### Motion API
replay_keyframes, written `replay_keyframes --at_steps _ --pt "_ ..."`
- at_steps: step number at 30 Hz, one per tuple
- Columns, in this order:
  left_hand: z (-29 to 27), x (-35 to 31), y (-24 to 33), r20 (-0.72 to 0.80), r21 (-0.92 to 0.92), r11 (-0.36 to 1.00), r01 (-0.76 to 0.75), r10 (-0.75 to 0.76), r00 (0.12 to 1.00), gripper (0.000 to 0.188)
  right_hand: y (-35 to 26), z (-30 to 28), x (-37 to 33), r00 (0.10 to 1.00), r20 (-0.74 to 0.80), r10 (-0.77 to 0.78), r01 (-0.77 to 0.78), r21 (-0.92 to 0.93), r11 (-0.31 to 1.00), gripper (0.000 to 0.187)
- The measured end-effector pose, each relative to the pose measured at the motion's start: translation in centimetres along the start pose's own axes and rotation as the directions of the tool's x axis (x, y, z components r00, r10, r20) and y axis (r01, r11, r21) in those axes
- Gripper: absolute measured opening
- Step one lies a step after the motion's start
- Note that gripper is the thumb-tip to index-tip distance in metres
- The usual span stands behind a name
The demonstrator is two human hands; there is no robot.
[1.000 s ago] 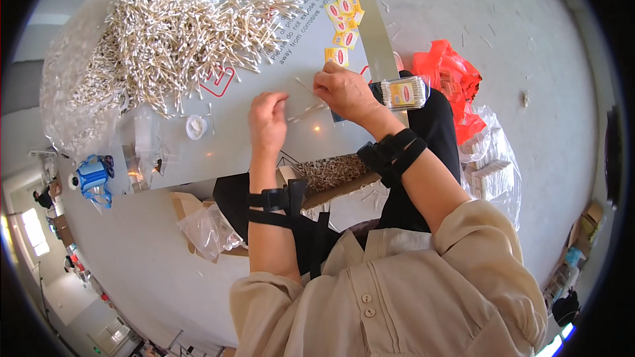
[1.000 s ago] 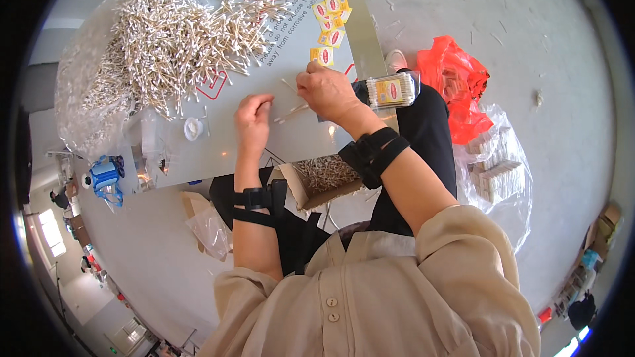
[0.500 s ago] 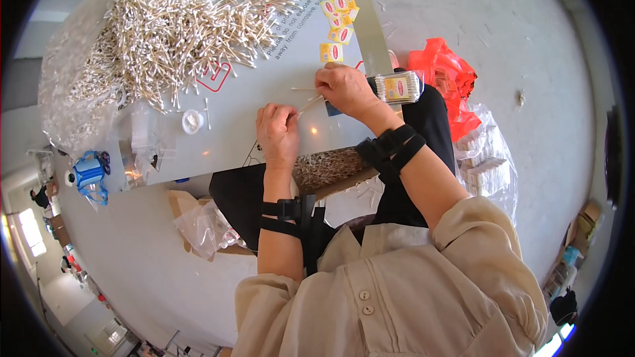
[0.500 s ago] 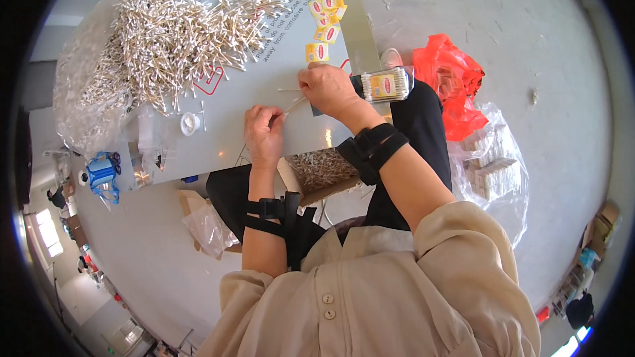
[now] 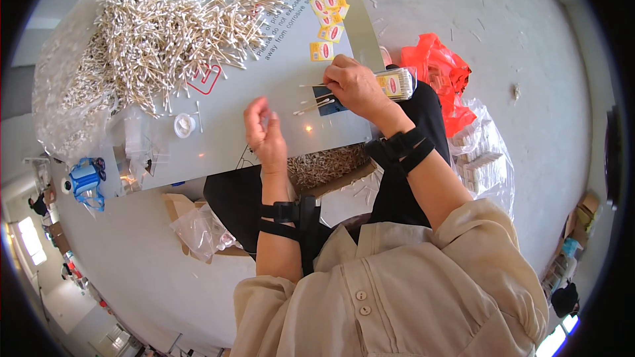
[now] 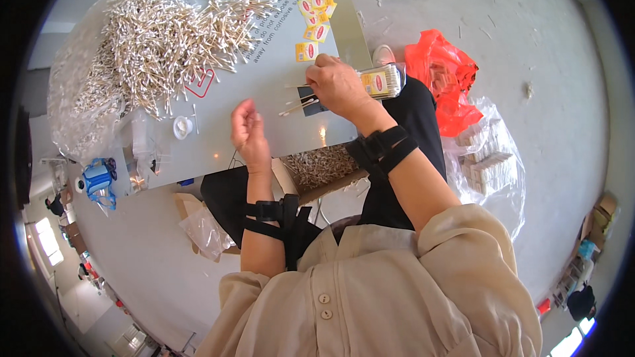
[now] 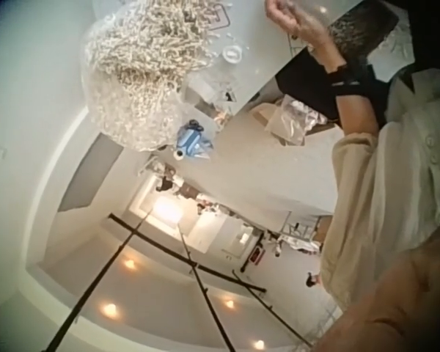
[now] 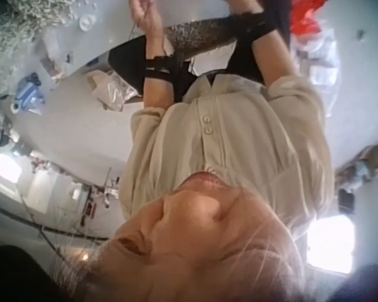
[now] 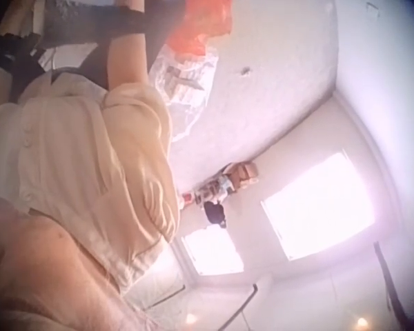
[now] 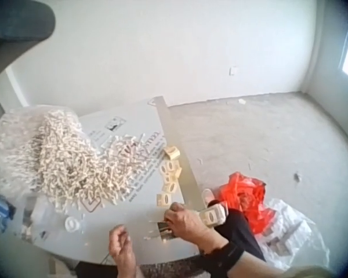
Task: The person is manually aligning cotton swabs and packaging them into plastic sleeves with labels.
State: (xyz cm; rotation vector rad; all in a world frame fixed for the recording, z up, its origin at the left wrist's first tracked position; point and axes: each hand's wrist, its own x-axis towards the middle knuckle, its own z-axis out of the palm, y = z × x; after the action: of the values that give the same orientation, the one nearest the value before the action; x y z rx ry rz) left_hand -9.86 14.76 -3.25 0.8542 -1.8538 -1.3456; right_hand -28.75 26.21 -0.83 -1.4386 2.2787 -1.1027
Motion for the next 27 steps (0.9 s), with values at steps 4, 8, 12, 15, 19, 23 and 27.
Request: replay_keyframes --at_steps 4,8,12,15,19,23,27 --pt "1.3 1.1 0.4 -0.084 -0.369 0.929 0.013 -0.047 0.995 0.047 -0.7 1.0 -1.3 0.952 -0.244 0.183 -0.085 0.362 0.928 0.010" --pt "4.1 1.9 1.0 -0.063 -0.443 0.896 0.026 -0.060 0.996 0.052 -1.9 2.6 -2.1 0.920 -0.280 0.275 -0.088 0.536 0.840 0.016" --pt "6.3 1.6 1.7 0.011 -0.532 0.845 0.061 -0.065 0.998 0.051 -1.7 3.2 -2.0 0.945 -0.183 0.272 -0.080 0.676 0.732 0.026" --pt "6.4 1.6 1.8 0.049 -0.554 0.829 0.076 -0.058 0.997 0.051 -1.1 3.1 -1.7 0.925 -0.014 0.379 -0.136 0.920 0.368 0.028" --pt "4.7 1.8 1.3 0.018 -0.565 0.822 0.076 -0.079 0.997 0.045 -0.6 2.9 -1.8 0.887 -0.007 0.461 -0.106 0.970 0.219 0.030" --pt "1.1 1.4 0.3 -0.158 -0.185 0.977 0.103 -0.133 0.978 0.028 -0.5 2.4 -3.0 0.906 -0.204 0.370 -0.121 0.714 0.689 0.018" --pt "-3.3 2.8 -0.7 -0.192 0.276 0.960 -0.045 0.101 0.976 0.028 -1.2 2.3 -2.9 0.931 -0.342 0.129 -0.008 0.333 0.943 0.010"
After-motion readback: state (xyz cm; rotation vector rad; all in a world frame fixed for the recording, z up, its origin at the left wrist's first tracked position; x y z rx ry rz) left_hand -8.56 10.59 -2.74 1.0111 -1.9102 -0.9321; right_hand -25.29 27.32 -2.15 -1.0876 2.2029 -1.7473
